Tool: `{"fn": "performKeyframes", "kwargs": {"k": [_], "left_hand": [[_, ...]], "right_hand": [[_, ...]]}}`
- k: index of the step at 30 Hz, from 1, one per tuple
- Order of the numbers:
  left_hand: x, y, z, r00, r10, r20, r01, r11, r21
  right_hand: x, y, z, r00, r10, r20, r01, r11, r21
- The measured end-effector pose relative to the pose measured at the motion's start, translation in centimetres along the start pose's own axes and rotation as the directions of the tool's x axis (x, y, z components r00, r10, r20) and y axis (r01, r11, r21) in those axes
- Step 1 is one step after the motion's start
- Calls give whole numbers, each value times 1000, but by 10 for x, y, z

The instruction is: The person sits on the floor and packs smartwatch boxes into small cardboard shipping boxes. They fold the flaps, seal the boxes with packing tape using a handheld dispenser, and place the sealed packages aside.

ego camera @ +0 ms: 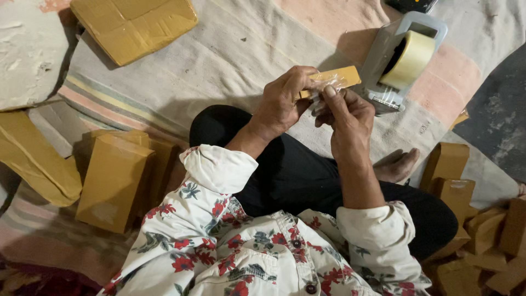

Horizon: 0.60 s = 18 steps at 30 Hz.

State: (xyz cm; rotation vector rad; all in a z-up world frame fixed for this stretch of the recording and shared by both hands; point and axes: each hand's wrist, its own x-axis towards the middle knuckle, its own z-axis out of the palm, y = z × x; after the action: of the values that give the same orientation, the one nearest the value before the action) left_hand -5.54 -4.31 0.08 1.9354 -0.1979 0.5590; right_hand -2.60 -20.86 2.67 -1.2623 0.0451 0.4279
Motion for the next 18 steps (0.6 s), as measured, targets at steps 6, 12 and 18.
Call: {"fn": "performKeyframes", "kwargs": {"k": [6,12,18], "left_hand": [[-3,-5,-3,997,71,-18,-70,996,49],[4,3,-19,981,68,182,-97,983,156],[14,24,-54,922,-29,387,-143,903,406]], "right_hand": [[6,1,12,994,29,-106,-38,995,-88],[8,7,10,996,24,-85,-37,987,-157],[26,15,-6,990,52,134,-27,983,-182]]}}
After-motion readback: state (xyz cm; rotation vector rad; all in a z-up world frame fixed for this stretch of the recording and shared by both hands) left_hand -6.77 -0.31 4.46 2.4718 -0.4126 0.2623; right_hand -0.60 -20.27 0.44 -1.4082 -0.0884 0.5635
